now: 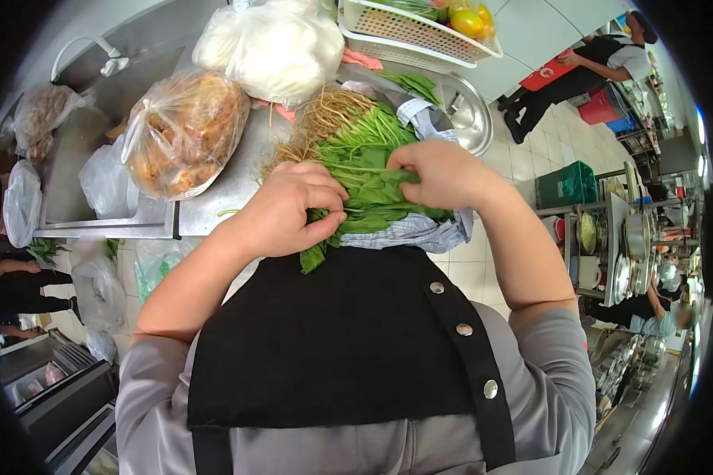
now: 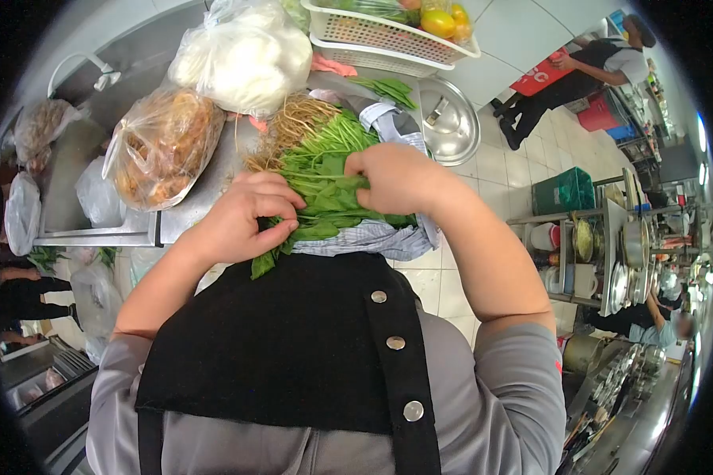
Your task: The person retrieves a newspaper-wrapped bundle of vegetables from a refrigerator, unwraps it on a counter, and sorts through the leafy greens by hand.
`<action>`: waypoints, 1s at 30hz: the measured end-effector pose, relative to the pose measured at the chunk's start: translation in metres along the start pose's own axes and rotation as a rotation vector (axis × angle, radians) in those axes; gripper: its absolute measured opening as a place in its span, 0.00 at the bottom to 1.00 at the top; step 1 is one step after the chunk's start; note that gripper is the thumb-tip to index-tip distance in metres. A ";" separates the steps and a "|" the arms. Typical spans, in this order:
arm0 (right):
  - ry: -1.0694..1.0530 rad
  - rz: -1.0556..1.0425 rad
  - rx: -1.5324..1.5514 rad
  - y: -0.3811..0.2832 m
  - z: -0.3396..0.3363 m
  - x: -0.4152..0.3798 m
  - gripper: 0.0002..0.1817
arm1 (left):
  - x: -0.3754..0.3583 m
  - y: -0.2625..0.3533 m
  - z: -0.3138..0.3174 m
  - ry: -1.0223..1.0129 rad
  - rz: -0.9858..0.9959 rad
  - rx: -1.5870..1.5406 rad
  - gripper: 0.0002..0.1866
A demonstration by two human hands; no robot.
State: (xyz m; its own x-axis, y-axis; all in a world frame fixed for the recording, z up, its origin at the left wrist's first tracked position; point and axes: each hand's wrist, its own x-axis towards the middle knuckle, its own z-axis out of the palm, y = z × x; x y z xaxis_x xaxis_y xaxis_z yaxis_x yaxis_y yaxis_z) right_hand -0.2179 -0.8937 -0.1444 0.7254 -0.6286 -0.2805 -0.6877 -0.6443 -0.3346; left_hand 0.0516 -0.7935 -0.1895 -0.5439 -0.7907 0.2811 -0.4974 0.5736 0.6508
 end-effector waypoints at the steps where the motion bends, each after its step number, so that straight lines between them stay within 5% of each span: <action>1: 0.066 -0.005 0.025 0.002 -0.002 0.000 0.17 | 0.000 0.000 0.000 -0.007 -0.004 0.002 0.02; 3: 0.202 -0.014 0.076 0.005 -0.006 0.001 0.15 | 0.002 -0.001 0.000 -0.022 -0.010 0.008 0.03; 9: 0.235 -0.069 0.241 0.009 -0.031 0.001 0.13 | 0.022 -0.002 0.021 0.348 -0.604 -0.372 0.07; 12: 0.180 -0.066 0.264 0.010 -0.033 0.000 0.13 | 0.035 0.001 0.011 0.309 -0.420 0.080 0.08; 15: 0.123 -0.135 0.265 0.010 -0.038 -0.003 0.14 | 0.037 -0.013 0.013 0.225 -0.318 0.206 0.08; 19: 0.389 -0.087 0.419 0.010 -0.049 -0.001 0.15 | 0.038 -0.018 0.016 0.277 -0.301 0.153 0.07; 26: 0.336 -0.384 -0.221 -0.008 -0.025 0.041 0.10 | 0.036 -0.023 0.018 0.292 -0.253 0.124 0.06; 30: 0.071 -0.257 -0.374 -0.035 -0.014 0.054 0.09 | 0.034 -0.023 0.018 0.303 -0.242 0.138 0.05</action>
State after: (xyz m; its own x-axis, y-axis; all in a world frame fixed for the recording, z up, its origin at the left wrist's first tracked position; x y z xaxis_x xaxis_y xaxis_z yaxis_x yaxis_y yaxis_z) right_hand -0.1550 -0.9110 -0.1347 0.8788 -0.4481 -0.1640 -0.4590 -0.8878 -0.0335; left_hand 0.0322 -0.8301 -0.2080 -0.1864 -0.9217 0.3402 -0.6836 0.3703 0.6290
